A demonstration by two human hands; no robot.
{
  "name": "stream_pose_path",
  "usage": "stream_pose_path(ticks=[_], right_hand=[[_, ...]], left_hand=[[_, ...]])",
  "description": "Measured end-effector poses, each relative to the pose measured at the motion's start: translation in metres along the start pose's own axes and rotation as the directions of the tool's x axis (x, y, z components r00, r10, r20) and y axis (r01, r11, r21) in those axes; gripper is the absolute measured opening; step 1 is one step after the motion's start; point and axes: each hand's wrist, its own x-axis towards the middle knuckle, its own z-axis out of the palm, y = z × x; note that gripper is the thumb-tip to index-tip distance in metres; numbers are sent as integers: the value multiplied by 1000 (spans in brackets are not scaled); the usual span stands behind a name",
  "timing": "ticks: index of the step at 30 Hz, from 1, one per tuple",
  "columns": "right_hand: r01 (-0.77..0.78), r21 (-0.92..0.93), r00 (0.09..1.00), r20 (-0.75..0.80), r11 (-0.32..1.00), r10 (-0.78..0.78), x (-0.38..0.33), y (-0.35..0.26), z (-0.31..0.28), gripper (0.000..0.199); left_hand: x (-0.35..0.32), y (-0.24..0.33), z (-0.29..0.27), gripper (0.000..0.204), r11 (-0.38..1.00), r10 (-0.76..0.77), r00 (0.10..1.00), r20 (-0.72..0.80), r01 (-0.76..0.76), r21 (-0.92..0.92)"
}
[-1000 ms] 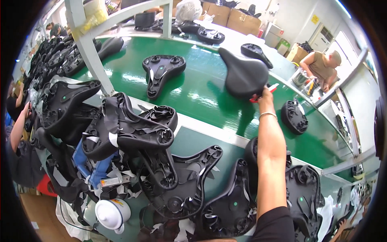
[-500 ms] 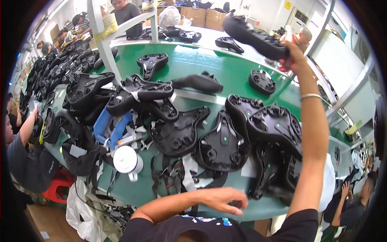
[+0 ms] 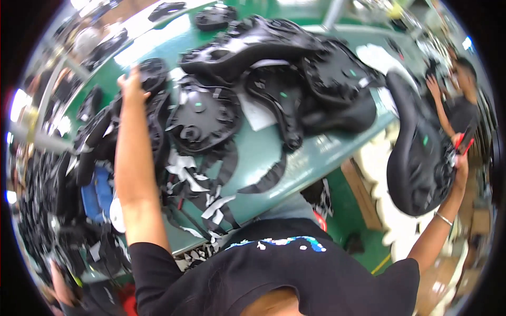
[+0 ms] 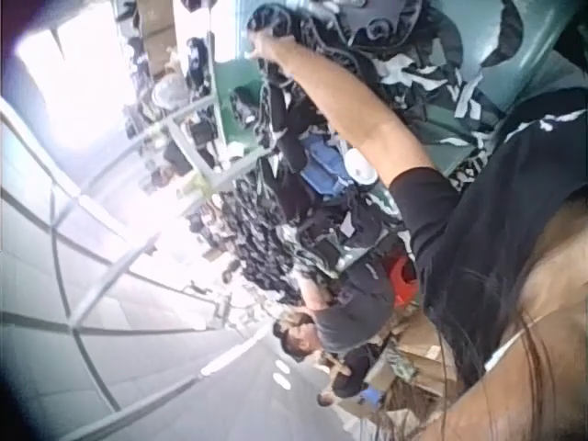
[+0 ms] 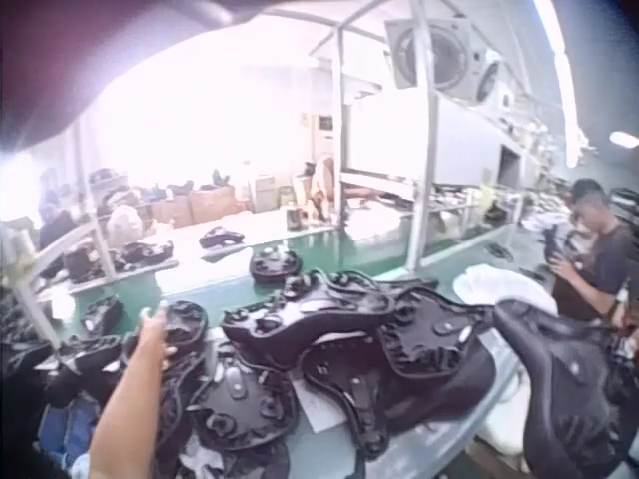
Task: Trimming excess plastic material and assembling components of bicycle seats using a utility knife.
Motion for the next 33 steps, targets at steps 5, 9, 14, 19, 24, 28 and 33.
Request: stream_pose_path(ticks=[5,9,14,19,24,28,33], right_hand=[[-786,14,618,7,618,786,-179,34,-3,43],[-895,253,404,111,367,908,-253,116,71,37],[-894,435,-49,152,-112,987,-321,243,183,24],[-753,642,-38,174,-143,984,-310,297,301,23],[-805,594,50,57,6,997,-308,305,302,23],[-407,913,8,-20,22,1000,-384,333,238,26],[-739,642,-4,-308,204,951,-368,227,224,41]], left_hand=[[133,-31,-39,60,926,-320,945,66,298,231],[149,-66,-62,48,983,22,993,118,-43,179],[32,-41,-21,39,969,247,969,16,-247,3],[-131,6,4,24,790,613,766,193,-597,-139],[-300,-11,12,27,570,551,237,800,-807,-154],[-413,-71,87,26,544,260,-425,867,-677,-495],[-467,-227,112,17,-86,243,-510,825,-858,-506]])
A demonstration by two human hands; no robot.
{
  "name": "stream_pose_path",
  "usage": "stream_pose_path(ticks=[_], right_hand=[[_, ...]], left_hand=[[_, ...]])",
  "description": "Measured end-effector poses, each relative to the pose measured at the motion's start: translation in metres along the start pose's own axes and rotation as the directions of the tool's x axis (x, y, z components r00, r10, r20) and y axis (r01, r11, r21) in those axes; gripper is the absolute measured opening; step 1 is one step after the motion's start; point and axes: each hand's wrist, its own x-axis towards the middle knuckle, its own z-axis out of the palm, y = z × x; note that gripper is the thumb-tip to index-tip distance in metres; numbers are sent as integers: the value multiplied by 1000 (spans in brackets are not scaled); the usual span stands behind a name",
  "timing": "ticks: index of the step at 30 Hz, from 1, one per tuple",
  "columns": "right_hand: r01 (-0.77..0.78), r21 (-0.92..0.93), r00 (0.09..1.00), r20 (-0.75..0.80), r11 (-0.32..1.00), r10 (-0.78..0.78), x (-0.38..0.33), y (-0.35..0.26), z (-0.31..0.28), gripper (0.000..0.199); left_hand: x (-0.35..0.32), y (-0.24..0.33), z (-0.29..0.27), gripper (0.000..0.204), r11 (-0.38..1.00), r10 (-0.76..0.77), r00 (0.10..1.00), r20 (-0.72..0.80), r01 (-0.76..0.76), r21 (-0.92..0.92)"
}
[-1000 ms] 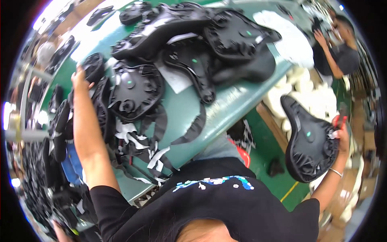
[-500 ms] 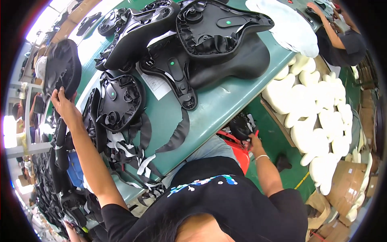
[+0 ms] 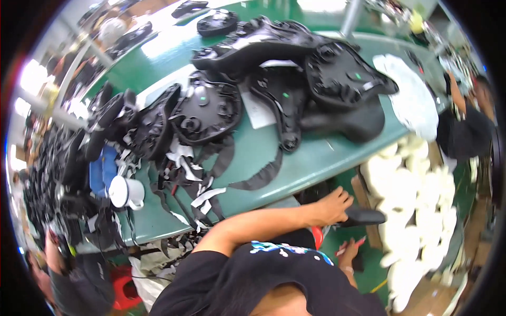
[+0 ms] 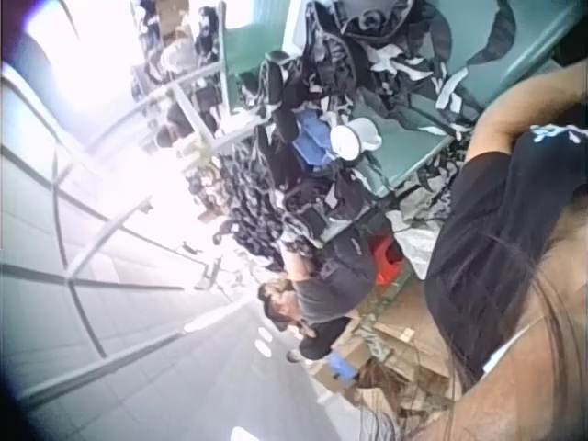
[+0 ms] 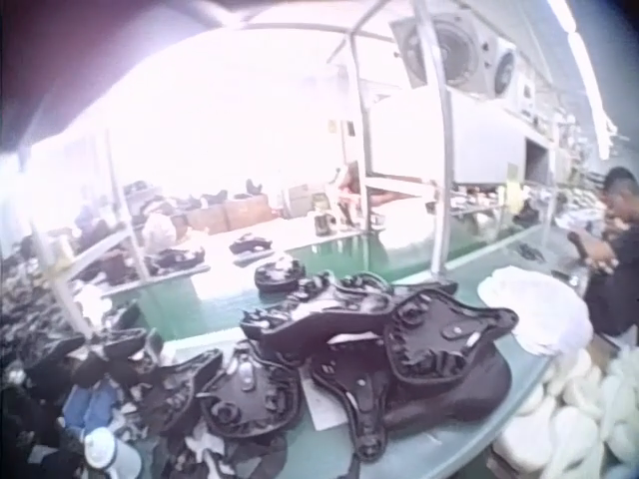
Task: Trimming excess plastic material and assembling components of bicycle seats using a utility knife.
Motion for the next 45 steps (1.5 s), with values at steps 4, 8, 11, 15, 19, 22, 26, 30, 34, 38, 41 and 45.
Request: stream_pose_path(ticks=[4,8,11,15,19,22,26,30,34,38,41,45], right_hand=[[403,86,904,-191,911,-382,-3,-5,-22,21],[781,47,615,116,623,-780,-84,-123,46,17],[701,511,372,332,497,-867,-215,-216,151,12],[435,619,-152,767,654,-624,-372,-227,304,31],[266,436,-303,885,860,-354,-477,-191,499,15],[264,387,-34,919,884,-392,-470,-170,682,19],[416,149,433,835,897,-339,-422,-153,839,33],[450,-10,532,806,893,-259,-406,-136,893,32],[483,31,461,841,875,-284,-395,-156,907,25],[177,69,311,943,982,-122,-439,-138,857,31],[126,54,143,987,991,-72,-487,-138,789,25],[156,48,-105,994,987,-32,-500,-133,646,23]], left_hand=[[-45,-13,86,22,997,-76,977,199,76,7],[-42,12,14,25,785,-1,925,379,236,-573],[-43,3,-63,18,700,7,1000,-14,-15,-714],[-93,-56,-106,12,848,-414,776,-477,137,-512],[-154,-92,-96,12,730,-645,650,-402,370,-574],[-150,-102,-100,15,668,-691,577,-434,283,-688],[-159,-110,-94,15,577,-736,585,-341,277,-769],[-170,-117,-101,28,309,-877,440,-191,214,-927],[-163,-122,-98,36,254,-908,387,-161,203,-946],[-158,-121,-97,31,347,-904,347,-250,255,-902],[-163,-123,-102,28,531,-828,352,-437,240,-812],[-170,-97,-128,24,722,-670,327,-667,499,-480]])
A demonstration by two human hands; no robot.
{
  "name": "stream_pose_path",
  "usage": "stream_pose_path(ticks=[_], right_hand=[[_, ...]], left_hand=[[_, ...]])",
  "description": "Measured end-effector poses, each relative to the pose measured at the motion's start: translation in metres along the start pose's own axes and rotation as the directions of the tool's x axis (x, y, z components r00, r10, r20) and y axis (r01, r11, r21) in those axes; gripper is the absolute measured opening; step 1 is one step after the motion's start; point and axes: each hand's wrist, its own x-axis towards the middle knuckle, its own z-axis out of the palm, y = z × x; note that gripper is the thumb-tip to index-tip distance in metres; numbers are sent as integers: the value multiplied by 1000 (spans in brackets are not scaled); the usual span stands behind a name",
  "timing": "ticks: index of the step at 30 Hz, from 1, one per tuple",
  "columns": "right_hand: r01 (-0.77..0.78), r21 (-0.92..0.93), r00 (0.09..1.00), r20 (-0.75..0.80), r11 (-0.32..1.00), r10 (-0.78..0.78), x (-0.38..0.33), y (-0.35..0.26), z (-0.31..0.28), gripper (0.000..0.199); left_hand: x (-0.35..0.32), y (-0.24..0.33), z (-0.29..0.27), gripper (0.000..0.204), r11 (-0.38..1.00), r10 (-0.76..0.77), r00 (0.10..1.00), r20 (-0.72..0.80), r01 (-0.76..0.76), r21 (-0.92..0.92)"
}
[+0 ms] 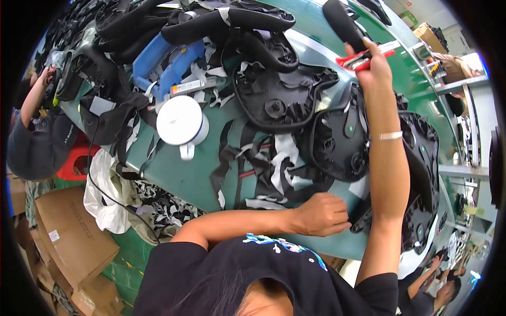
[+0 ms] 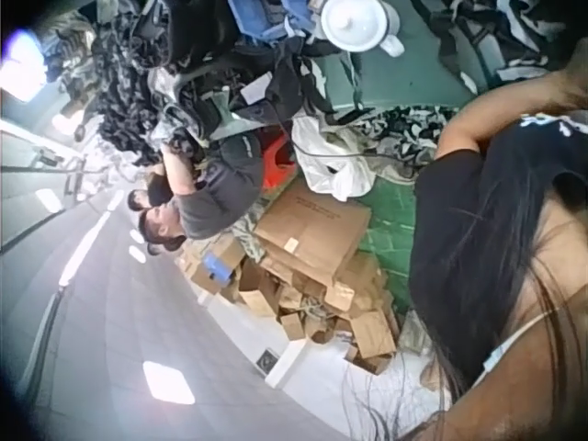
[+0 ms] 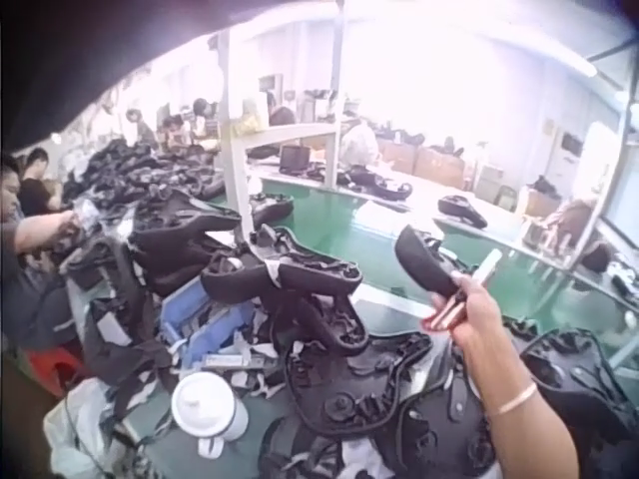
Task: Trimming excess plastic material and assembling components of bicycle seats using a utility knife.
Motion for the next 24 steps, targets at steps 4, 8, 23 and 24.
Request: stream_pose_path(ticks=[4,8,23,24], right_hand=[[-19,-253,986,157,967,60,-159,-7,-6,32],[32,-584,890,386,811,242,-277,27,-23,37],[744,-668,645,723,12,248,-352,90,-46,41],[721,-685,590,686,104,425,-362,84,-48,34]], left_hand=[[-28,39,-56,18,954,-297,918,-263,296,-43],[-74,52,-98,36,735,-649,704,-288,482,-477],[-102,49,-160,38,652,-705,562,-432,753,-83],[-105,47,-160,37,642,-689,575,-441,767,-3]])
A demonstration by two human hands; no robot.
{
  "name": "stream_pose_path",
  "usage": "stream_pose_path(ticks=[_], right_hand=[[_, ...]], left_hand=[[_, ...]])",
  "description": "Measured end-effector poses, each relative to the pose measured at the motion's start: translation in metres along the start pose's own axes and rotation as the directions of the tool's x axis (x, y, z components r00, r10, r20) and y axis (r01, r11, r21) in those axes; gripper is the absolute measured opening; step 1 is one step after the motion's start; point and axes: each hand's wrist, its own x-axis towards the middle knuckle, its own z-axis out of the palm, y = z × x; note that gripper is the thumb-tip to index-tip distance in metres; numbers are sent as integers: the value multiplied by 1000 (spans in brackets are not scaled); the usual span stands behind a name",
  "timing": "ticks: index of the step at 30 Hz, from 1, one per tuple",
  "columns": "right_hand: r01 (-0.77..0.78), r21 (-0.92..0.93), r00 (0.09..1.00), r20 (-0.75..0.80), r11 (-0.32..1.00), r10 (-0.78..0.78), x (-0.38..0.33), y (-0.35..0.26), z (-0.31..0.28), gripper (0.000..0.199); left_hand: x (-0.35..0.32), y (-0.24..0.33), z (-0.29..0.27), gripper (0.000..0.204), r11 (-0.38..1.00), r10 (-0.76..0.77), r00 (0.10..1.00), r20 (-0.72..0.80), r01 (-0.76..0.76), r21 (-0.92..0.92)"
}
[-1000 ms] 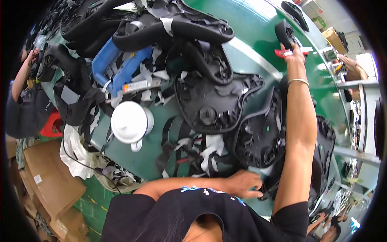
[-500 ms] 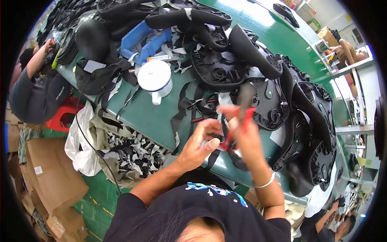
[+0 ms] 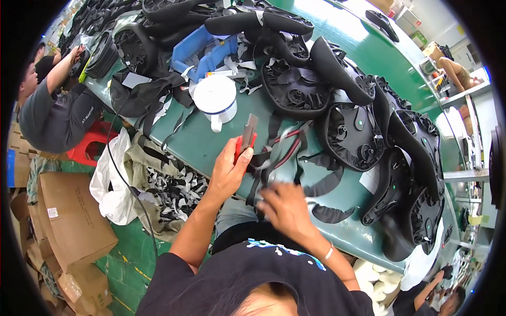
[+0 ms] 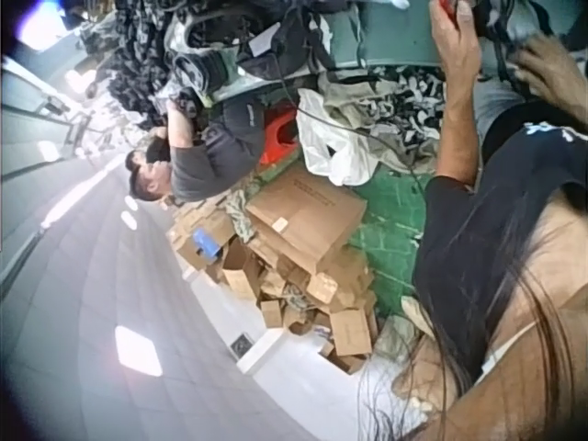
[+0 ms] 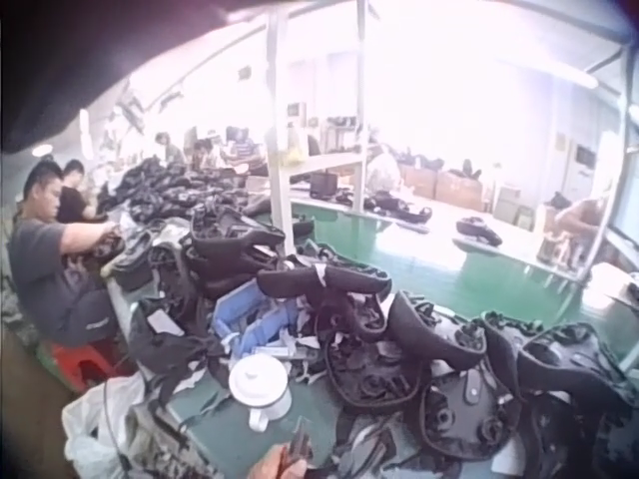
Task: Trimming excess plastic material and assembling components of bicycle seats using a utility knife.
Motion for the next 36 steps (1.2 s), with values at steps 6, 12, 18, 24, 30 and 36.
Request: stream_pose_path(ticks=[6,12,18,24,30,36], right_hand=[[-83,23,901,-426,996,85,28,11,-15,24],[-256,-200,880,-453,946,142,79,16,-3,27],[-198,-153,932,-334,968,138,43,31,-4,27],[-245,-158,886,-437,956,155,17,44,-20,33],[-281,-167,926,-305,945,221,16,55,-24,30],[-271,528,882,-199,805,427,-22,35,-26,18]], left_hand=[[-4,-28,-12,32,996,84,759,-646,-48,73],[33,-24,-15,35,977,-182,844,-504,100,-187],[34,-21,-33,33,949,-254,884,-391,151,-275],[27,-41,-85,35,931,-290,824,-486,125,-342],[38,-45,-119,38,952,-221,816,-533,63,-299],[-6,16,-68,35,868,-364,931,-12,335,-368]])
